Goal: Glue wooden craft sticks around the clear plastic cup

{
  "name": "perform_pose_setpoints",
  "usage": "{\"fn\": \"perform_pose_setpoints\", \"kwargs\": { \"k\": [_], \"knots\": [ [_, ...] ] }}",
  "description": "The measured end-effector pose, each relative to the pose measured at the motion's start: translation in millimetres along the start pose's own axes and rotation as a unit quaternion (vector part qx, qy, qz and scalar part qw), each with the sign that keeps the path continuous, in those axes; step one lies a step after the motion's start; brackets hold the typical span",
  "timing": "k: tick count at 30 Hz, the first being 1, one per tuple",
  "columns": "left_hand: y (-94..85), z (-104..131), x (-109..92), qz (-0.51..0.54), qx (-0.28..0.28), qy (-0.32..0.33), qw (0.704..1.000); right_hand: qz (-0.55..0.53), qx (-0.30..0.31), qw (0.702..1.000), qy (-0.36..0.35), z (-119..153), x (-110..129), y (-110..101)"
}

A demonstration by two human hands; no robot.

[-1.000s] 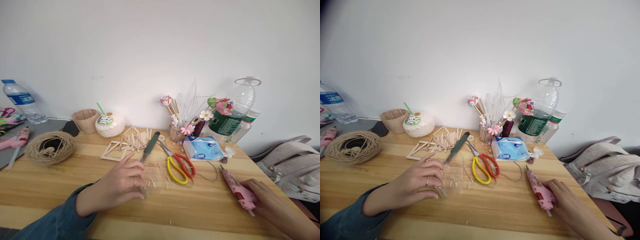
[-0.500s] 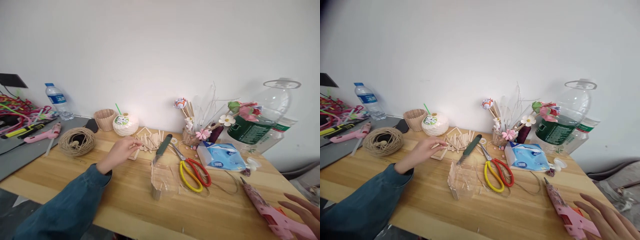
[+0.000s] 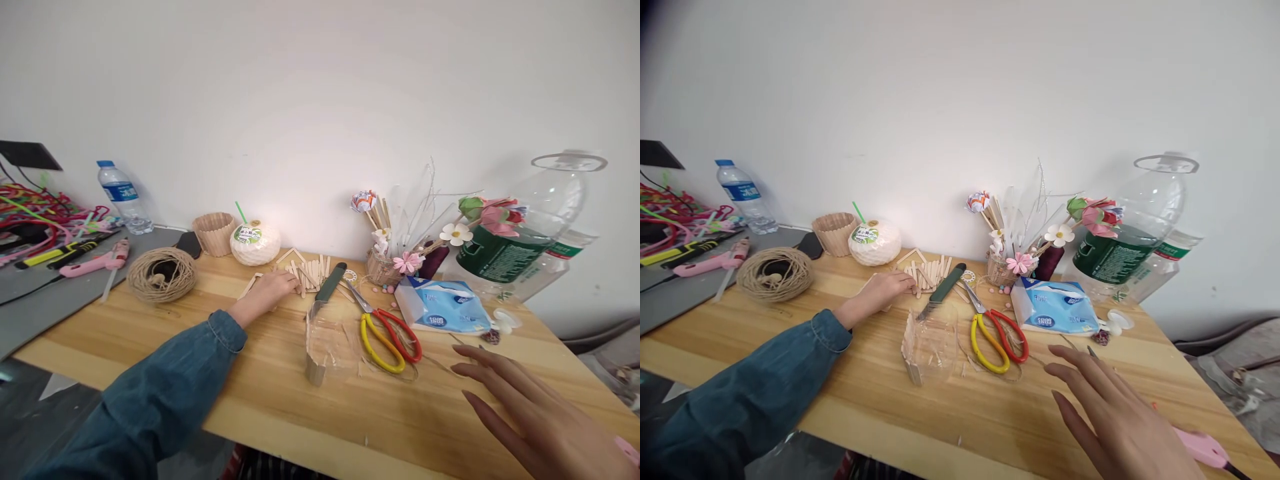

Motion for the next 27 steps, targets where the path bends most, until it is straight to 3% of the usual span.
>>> {"fn": "perform_pose_setpoints", "kwargs": {
  "k": [3, 8, 10, 12, 16, 18, 22, 27],
  "knots": [
    [-13.3, 3, 13, 0.008, -0.055, -0.026, 0.998, 0.015, 0.031, 0.998, -0.055, -10, 23, 5],
    [-53.9, 5, 21, 0.037, -0.166, -0.073, 0.983, 0.034, -0.015, 0.994, -0.105, -22, 46, -11],
    [-79.2, 6, 4, 0.069, -0.214, -0.072, 0.972, 0.017, -0.036, 0.994, -0.098, -27, 54, -19],
    [-111.2, 11, -29, 0.187, -0.279, -0.016, 0.942, -0.019, -0.058, 0.996, -0.069, -34, 63, -26],
    [-148.2, 16, -119, 0.254, -0.260, 0.140, 0.921, -0.097, -0.094, 0.990, -0.046, -50, 97, -38],
    [-158.3, 20, -146, 0.264, -0.262, 0.169, 0.913, -0.117, -0.110, 0.984, -0.078, -56, 120, -44],
    [-159.6, 27, -164, 0.274, -0.256, 0.179, 0.910, -0.123, -0.131, 0.973, -0.143, -60, 151, -52],
    [-151.1, 35, -169, 0.279, -0.237, 0.186, 0.912, -0.134, -0.114, 0.974, -0.143, -59, 157, -49]
  ]
}}
Point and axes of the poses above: each hand's wrist, its own z-axis away from the middle knuckle, its own y-axis out of the palm, x = y × z, the point moved 10 cm from there along -z, towards the middle knuckle, and after that the axes turned 4 degrees about -x, right-handed, at the moved point
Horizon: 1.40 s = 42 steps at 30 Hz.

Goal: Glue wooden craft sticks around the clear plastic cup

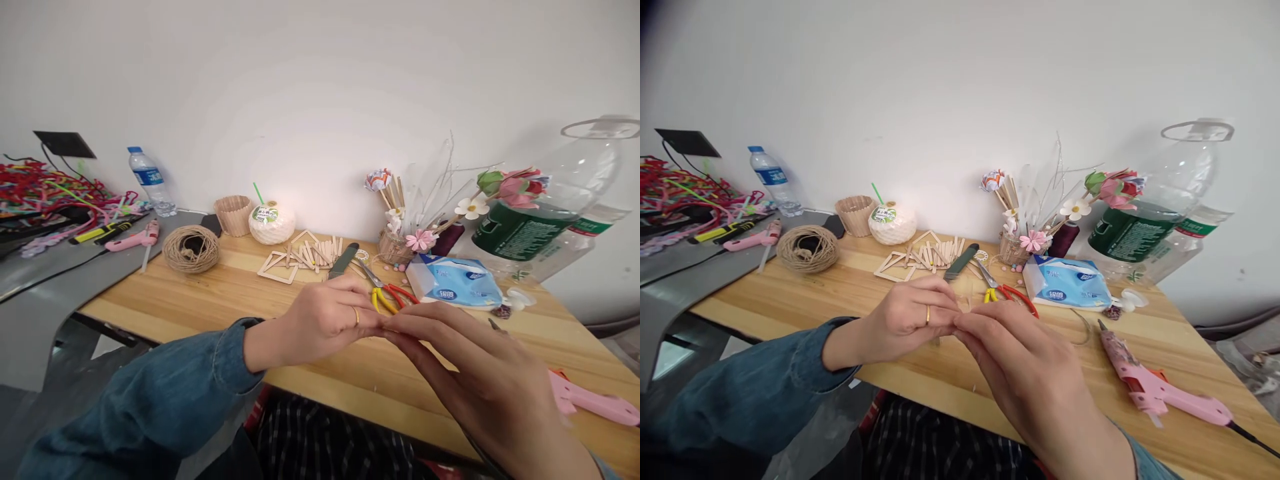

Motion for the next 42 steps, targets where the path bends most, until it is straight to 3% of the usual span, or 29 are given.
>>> {"fn": "perform_pose_setpoints", "kwargs": {
  "k": [4, 7, 12, 17, 26, 42],
  "knots": [
    [-4.6, 12, 11, -0.001, 0.022, -0.031, 0.999, -0.056, 0.031, 0.997, 0.034, 7, -7, 12],
    [-9.0, 27, 27, -0.042, 0.066, -0.059, 0.995, -0.087, 0.077, 0.992, 0.043, 17, -11, 33],
    [11.3, 50, 43, -0.112, 0.228, -0.063, 0.965, -0.096, 0.163, 0.981, 0.040, 37, -17, 72],
    [27.3, 60, 52, -0.137, 0.303, -0.078, 0.940, -0.082, 0.165, 0.983, 0.019, 39, -19, 86],
    [32.7, 66, 61, -0.136, 0.308, -0.058, 0.940, -0.076, 0.118, 0.990, -0.006, 37, -19, 89],
    [40.2, 68, 63, -0.124, 0.319, -0.056, 0.938, -0.060, 0.098, 0.992, -0.041, 33, -15, 90]
  ]
}}
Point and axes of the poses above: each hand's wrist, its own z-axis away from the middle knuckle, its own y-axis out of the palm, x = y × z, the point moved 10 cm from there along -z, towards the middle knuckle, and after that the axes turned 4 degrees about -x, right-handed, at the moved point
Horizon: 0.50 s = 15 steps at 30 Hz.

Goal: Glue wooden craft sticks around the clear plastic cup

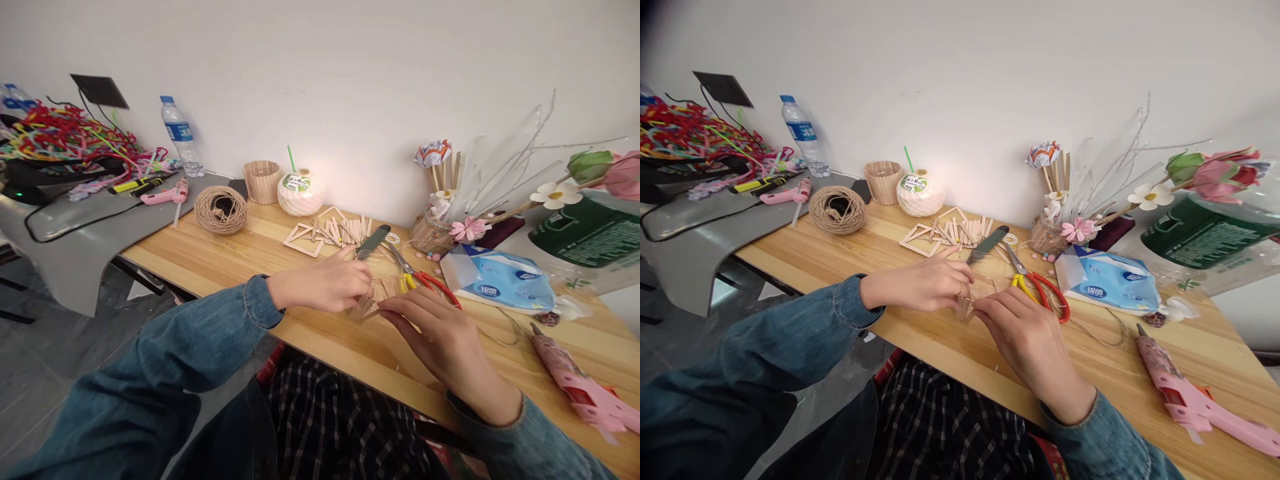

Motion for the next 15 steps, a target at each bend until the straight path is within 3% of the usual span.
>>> {"fn": "perform_pose_setpoints", "kwargs": {
  "k": [15],
  "knots": [
    [2.0, -0.8, 3.7, 0.023, -0.002, -0.006, 1.000, 0.071, -0.048, 0.995, -0.049, -4.0, 7.6, 0.4]
  ]
}}
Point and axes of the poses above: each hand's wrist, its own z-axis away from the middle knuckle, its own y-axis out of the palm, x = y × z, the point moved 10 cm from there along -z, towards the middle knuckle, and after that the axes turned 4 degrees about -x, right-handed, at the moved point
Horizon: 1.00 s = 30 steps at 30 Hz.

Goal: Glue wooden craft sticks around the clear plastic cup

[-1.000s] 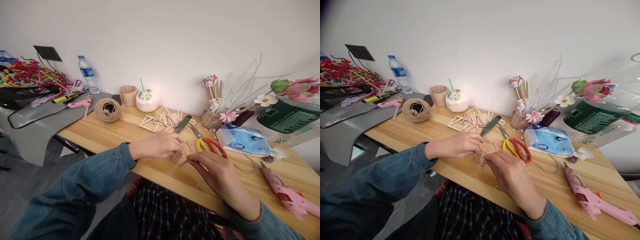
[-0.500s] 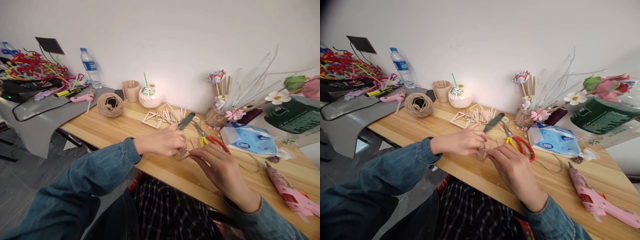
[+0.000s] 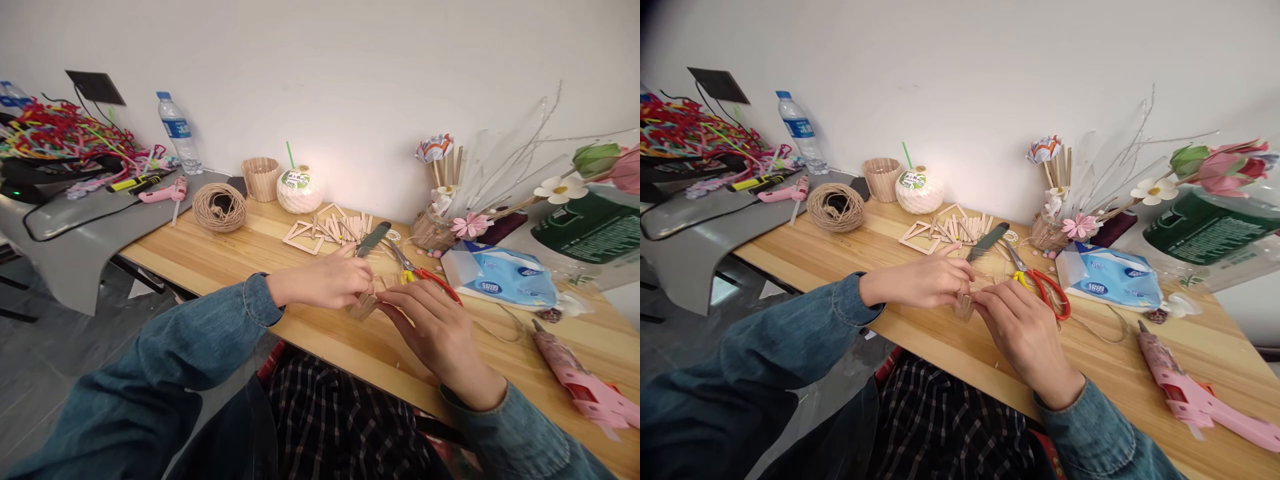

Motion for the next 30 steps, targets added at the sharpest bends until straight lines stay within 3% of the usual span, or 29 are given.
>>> {"fn": "perform_pose_setpoints", "kwargs": {
  "k": [10, 18, 26, 30],
  "knots": [
    [-2.4, 2, 0, 0.049, -0.004, 0.000, 0.999, -0.012, -0.004, 1.000, -0.007, 0, -2, 5],
    [-4.2, -4, -2, 0.052, 0.020, -0.028, 0.998, -0.050, 0.038, 0.997, 0.050, 7, -15, 18],
    [-2.0, -10, -5, -0.035, 0.020, -0.009, 0.999, 0.027, 0.075, 0.997, 0.021, 5, -15, 26],
    [3.5, -14, -3, -0.066, 0.051, -0.017, 0.996, 0.029, 0.098, 0.995, 0.007, 5, -13, 33]
  ]
}}
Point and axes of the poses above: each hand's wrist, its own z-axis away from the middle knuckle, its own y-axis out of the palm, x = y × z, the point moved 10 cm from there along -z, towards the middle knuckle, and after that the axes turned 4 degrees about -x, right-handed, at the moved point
